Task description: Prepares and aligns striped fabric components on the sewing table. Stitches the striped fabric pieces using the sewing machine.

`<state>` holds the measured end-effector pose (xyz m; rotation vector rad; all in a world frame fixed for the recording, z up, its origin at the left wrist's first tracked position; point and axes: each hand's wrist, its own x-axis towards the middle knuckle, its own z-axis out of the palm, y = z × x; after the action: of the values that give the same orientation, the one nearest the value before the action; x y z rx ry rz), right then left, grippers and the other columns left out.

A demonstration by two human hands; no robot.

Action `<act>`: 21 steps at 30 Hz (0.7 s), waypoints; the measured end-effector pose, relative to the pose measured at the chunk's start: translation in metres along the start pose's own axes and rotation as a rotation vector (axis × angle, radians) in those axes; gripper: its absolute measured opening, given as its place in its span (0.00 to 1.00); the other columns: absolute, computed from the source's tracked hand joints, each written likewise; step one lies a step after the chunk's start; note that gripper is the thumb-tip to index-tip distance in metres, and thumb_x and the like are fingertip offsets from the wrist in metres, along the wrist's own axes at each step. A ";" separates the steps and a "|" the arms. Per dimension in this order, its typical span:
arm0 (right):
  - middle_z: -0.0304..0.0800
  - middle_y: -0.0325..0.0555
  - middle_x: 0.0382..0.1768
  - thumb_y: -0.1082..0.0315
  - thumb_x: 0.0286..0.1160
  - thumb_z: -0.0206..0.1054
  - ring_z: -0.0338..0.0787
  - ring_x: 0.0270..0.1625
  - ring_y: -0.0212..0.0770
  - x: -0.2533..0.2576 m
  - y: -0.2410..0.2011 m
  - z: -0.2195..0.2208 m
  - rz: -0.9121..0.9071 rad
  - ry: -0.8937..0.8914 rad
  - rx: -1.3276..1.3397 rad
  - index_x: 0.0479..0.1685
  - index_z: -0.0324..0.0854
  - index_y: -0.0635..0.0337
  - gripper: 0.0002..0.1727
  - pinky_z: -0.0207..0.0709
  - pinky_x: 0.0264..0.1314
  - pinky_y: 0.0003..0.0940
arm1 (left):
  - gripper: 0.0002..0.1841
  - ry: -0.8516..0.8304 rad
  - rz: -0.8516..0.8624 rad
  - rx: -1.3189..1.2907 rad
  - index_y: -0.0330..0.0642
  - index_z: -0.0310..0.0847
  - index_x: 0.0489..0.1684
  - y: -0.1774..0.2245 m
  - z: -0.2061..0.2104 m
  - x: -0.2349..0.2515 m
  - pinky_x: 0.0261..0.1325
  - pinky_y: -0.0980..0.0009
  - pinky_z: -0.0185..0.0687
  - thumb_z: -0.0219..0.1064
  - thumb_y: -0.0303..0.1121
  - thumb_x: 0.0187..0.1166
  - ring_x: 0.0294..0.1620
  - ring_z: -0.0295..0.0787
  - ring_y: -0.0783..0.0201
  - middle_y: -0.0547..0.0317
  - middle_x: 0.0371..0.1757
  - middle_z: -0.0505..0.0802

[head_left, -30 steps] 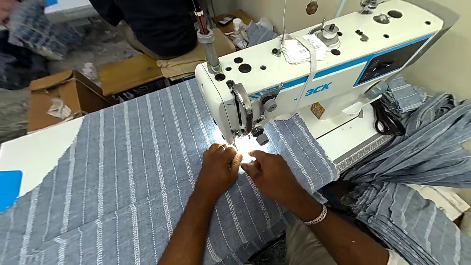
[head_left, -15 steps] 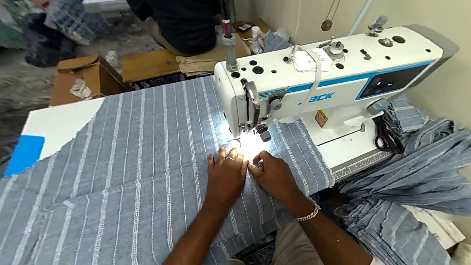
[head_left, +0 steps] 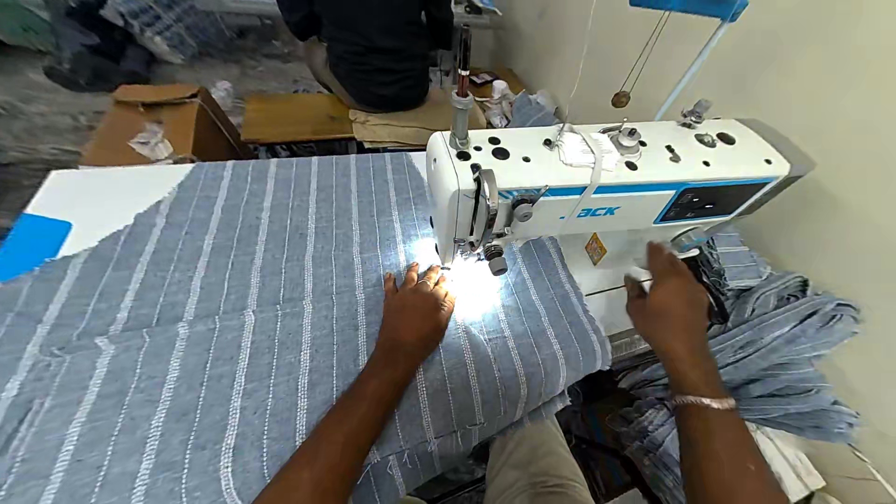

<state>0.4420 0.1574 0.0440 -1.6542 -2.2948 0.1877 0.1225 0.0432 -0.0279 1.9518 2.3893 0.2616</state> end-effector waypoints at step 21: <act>0.90 0.45 0.40 0.42 0.79 0.69 0.90 0.35 0.42 -0.134 -0.139 0.080 0.027 -0.292 0.612 0.68 0.76 0.55 0.30 0.88 0.37 0.46 | 0.48 0.050 -0.315 -0.050 0.47 0.73 0.85 -0.139 -0.040 -0.165 0.73 0.09 0.43 0.43 0.75 0.78 0.87 0.56 0.19 0.35 0.87 0.72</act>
<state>0.3293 -0.0087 -0.0155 -1.3942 -2.0922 1.0788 0.0159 -0.1485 -0.0224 1.5338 2.6443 0.3533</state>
